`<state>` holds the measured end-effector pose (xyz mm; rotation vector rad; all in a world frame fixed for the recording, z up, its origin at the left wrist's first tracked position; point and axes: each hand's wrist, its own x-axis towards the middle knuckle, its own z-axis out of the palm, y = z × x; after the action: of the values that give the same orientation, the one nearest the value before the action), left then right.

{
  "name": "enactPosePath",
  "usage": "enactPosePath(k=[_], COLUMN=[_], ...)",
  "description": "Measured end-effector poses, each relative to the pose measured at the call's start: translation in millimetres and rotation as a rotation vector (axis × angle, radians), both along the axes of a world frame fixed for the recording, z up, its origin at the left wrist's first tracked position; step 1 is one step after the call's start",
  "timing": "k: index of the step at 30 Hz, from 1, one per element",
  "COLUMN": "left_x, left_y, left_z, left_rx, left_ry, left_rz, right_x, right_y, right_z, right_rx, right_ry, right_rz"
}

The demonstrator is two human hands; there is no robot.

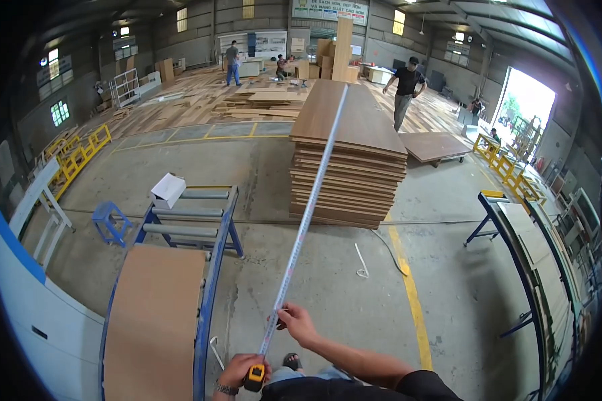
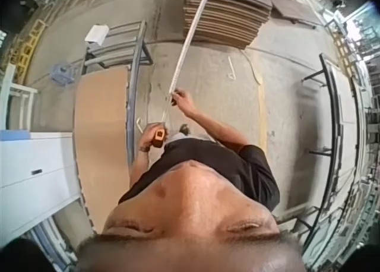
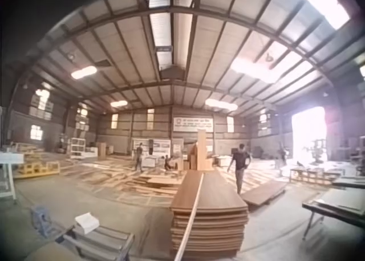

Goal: Measuring wooden panels with a tape measure and marking positions using a marker and level.

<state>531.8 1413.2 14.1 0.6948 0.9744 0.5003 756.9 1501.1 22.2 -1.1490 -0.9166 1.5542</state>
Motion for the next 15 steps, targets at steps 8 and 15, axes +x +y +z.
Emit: enactPosePath(k=[8,15], left_x=[82,62], left_y=[247,314], left_z=[47,2], left_rx=[0.071,-0.022], left_ry=[-0.03,0.175], left_rz=[0.149,0.184], right_x=[54,169], right_y=[286,631], right_z=[34,86], right_rx=[0.016,0.098], right_ry=[0.01,0.014], right_rz=[0.114,-0.069])
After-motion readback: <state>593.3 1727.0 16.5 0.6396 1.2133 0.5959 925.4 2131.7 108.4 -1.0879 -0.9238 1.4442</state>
